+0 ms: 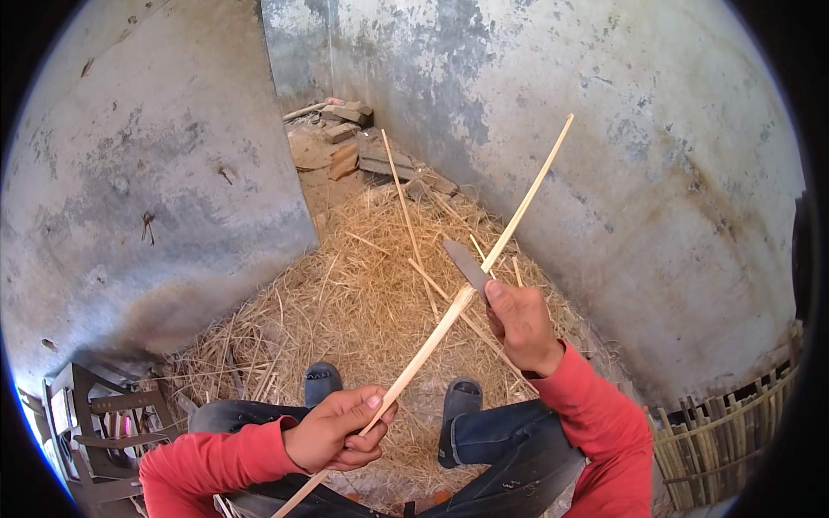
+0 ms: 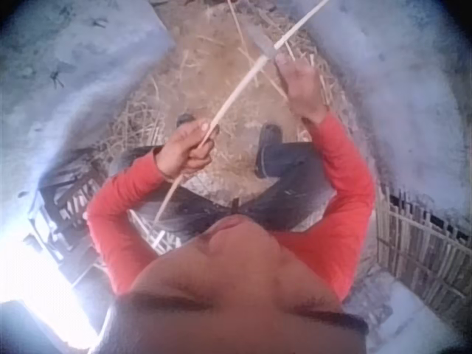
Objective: The person scrapes a long wooden strip using a blade held in their hand while sitting on the floor amidst straw and debris.
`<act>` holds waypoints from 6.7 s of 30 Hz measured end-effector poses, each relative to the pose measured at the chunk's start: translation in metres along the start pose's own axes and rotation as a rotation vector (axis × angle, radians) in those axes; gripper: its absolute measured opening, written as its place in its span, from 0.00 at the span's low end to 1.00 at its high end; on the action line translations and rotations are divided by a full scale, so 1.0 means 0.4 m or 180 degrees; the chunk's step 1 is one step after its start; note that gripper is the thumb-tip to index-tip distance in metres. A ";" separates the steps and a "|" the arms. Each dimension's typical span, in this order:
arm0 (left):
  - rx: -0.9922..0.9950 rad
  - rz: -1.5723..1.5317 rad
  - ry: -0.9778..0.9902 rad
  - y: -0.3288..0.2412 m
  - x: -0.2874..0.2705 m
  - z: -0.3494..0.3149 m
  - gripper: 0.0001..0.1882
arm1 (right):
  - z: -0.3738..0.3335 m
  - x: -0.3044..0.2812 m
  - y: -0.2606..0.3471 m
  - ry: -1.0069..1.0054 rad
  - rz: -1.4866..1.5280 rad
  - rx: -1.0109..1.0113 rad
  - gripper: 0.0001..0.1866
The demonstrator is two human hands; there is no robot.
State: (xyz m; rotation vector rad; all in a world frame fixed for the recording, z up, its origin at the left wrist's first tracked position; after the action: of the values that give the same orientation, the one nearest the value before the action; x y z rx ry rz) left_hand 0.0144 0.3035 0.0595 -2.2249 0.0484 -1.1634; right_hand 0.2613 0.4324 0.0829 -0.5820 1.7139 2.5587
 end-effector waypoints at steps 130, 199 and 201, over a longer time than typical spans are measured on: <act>0.0586 0.3803 -0.2167 0.058 -0.038 -0.378 0.11 | -0.187 -0.611 -0.053 -0.4154 0.1599 -0.0604 0.20; 0.1714 0.4300 -0.3936 0.515 0.085 -0.190 0.16 | -0.473 -0.001 -0.020 -0.1712 -0.2099 -0.0217 0.24; 0.1614 0.4290 -0.3971 0.511 0.091 -0.185 0.16 | -0.524 0.092 -0.003 -0.0810 -0.2008 -0.0439 0.24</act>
State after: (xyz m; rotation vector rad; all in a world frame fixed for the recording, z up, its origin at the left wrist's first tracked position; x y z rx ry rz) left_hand 0.0304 0.0901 0.0073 -1.4806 0.5396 0.8463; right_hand 0.2899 0.2382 0.0005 -0.6389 1.0590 2.1819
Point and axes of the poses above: each hand's wrist, its own z-axis towards the middle knuckle, its own x-axis out of the palm, y = z × x, the point moved 4 cm from there along z, towards the middle knuckle, and after that the axes turned 7 degrees about -x, right-handed, at the moved point
